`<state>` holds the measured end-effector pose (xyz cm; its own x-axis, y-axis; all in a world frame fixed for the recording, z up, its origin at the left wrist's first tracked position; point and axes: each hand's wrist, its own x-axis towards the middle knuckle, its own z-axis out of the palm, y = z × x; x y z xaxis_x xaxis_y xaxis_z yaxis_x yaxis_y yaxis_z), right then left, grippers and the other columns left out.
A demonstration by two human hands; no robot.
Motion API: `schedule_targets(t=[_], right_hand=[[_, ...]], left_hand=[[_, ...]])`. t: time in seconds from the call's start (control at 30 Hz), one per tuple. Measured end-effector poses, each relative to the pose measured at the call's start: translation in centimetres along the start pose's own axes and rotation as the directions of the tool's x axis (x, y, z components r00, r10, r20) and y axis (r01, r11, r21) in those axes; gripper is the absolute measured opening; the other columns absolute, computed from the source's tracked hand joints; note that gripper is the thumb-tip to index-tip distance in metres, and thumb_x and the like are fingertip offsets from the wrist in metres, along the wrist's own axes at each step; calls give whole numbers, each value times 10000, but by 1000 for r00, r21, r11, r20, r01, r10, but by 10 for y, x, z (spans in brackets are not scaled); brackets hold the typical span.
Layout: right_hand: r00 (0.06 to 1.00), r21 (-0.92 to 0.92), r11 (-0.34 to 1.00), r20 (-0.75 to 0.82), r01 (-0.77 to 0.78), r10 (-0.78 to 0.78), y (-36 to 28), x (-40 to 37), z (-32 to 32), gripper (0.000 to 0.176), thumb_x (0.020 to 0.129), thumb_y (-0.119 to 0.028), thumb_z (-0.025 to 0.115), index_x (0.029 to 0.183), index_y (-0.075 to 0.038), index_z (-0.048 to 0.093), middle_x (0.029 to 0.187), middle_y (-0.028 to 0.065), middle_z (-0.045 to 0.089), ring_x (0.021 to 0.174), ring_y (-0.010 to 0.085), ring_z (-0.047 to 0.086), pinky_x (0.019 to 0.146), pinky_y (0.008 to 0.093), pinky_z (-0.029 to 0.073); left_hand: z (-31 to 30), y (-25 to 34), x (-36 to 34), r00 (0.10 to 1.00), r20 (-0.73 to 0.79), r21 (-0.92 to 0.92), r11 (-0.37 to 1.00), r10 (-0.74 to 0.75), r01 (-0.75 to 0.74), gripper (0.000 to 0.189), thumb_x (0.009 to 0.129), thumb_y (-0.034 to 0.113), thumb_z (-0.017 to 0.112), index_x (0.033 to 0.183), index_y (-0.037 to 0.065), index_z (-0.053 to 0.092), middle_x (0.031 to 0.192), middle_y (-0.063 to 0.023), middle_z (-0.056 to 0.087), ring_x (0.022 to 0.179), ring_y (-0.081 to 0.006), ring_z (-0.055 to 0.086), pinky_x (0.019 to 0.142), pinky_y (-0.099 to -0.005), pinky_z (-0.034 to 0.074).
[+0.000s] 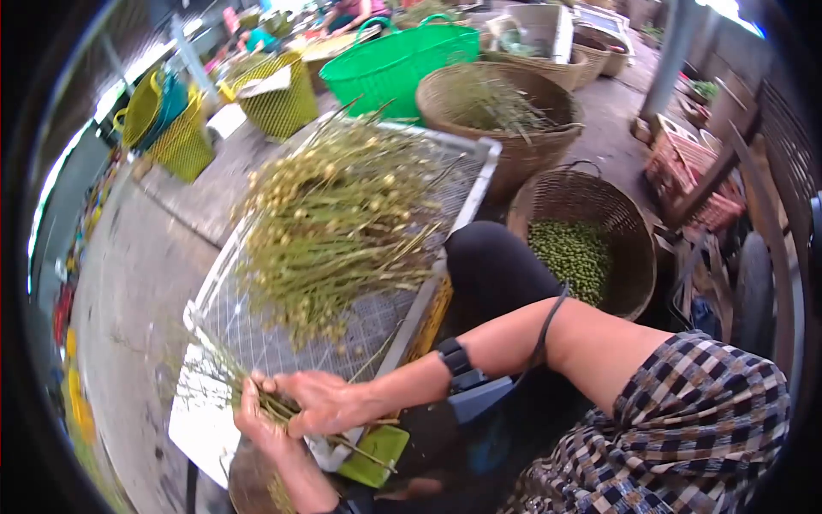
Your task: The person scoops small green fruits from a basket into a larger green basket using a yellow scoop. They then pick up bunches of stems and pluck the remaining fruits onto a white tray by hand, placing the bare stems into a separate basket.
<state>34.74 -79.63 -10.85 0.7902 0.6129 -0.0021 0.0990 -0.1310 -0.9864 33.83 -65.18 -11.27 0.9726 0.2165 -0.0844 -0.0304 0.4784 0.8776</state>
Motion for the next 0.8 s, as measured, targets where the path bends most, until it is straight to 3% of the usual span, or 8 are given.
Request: schedule_targets(t=[0.2,0.37,0.5,0.57,0.6,0.67,0.7,0.8], right_hand=[[980,265,952,82,154,-182,9,-19,-30,387,686,-270,606,852,78,571,744,228,611,746,376,620,661,460,463],[961,-154,974,-192,169,-197,8,-29,-56,326,720,-252,560,839,51,576,739,243,613,742,379,624,655,485,479],[984,-438,892,-177,-114,39,-35,-48,-141,246,733,-179,553,869,26,538,736,137,594,700,307,618,644,426,523],[932,-727,686,-276,-43,-234,-10,-43,-189,235,746,-171,538,926,-26,583,714,118,602,644,259,615,622,395,529],[925,-562,820,-359,-110,-122,-44,-63,-221,314,763,-193,538,1026,-39,615,725,154,625,659,255,629,641,391,532],[755,-813,572,-443,-110,-484,0,-58,-305,407,785,-251,553,1140,-62,614,771,204,638,675,262,653,632,398,529],[732,-667,612,-651,-425,-201,-56,-83,-320,433,783,-262,546,1175,-88,607,771,212,637,701,273,660,659,400,530],[480,-576,498,-817,-648,-320,-40,-101,-444,330,697,-280,559,957,-144,712,774,118,681,699,249,673,680,402,545]], left_hand=[[18,-19,6,1000,-15,40,999,25,-24,206,986,208,466,910,37,552,787,-27,536,742,-114,524,669,-255,461],[43,-22,9,960,158,330,904,229,-270,388,983,320,456,1142,-20,554,986,-101,609,916,-196,587,790,-305,472],[49,-20,5,946,300,341,912,125,-228,664,954,506,420,1355,-22,393,1153,-168,585,1088,-223,543,851,-376,459],[44,-23,7,972,218,380,911,81,-161,623,957,467,428,1346,-18,405,1116,-143,595,1023,-211,563,802,-335,462],[41,-25,8,991,130,419,904,37,-89,582,960,427,435,1337,-15,416,1078,-117,606,959,-199,583,753,-293,465],[32,-32,16,1000,-7,508,861,15,-9,511,956,370,465,1288,-19,458,1036,-123,620,904,-196,603,711,-288,482],[25,-36,20,990,-144,578,813,12,74,441,953,313,496,1240,-22,501,994,-130,635,849,-193,623,669,-283,498],[-31,-58,22,993,85,907,406,81,-111,269,904,111,577,1109,-60,607,987,-145,647,829,-227,604,699,-365,511]])
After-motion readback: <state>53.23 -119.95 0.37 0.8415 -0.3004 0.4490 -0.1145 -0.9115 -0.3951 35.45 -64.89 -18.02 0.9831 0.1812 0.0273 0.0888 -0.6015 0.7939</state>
